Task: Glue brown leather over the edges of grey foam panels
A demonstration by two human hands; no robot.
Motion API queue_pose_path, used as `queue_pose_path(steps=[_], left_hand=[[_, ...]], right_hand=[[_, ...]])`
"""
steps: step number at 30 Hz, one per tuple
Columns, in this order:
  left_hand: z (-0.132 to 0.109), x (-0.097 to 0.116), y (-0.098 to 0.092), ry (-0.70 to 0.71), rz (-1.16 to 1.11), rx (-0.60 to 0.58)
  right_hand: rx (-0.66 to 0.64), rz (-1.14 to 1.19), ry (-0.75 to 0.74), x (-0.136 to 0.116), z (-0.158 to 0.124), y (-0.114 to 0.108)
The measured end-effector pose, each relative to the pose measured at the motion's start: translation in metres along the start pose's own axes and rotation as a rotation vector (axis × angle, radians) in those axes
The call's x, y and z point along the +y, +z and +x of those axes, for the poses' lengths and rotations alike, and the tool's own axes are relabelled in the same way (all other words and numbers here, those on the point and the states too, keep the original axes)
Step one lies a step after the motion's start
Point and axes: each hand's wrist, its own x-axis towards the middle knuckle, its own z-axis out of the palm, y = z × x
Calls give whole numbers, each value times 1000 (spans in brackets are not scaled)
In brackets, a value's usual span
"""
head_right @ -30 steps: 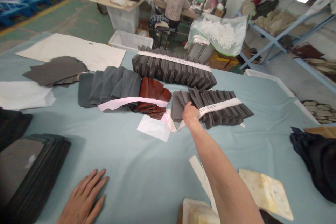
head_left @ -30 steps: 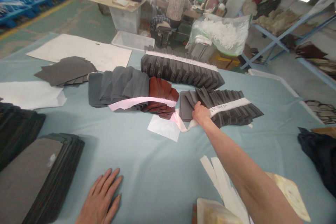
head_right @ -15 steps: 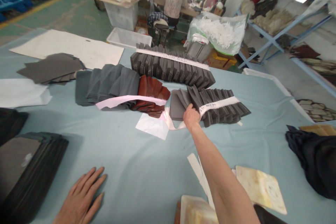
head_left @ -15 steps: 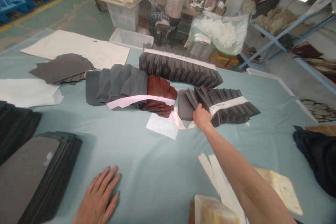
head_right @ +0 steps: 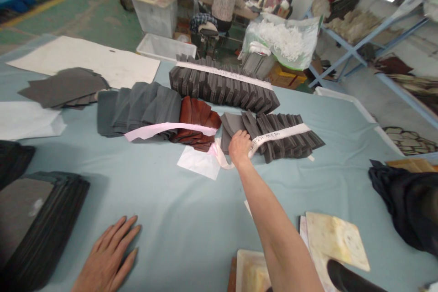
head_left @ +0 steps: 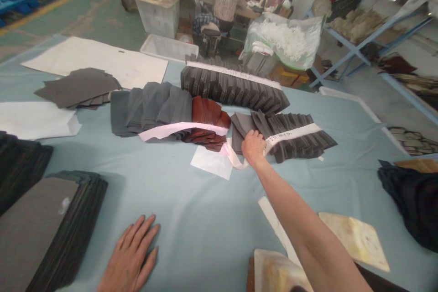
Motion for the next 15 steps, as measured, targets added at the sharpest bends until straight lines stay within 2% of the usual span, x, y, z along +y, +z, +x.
queue_pose_path(steps=[5,10,15], left_hand=[[2,2,-2,-2,3,-3],[3,3,-4,2,-10,2],[6,5,-4,-9,-20,15]], right_hand=[[22,76,179,-24,-2,6],[-19,120,228,-37,5,11],[-83,133,228,-32,10,8]])
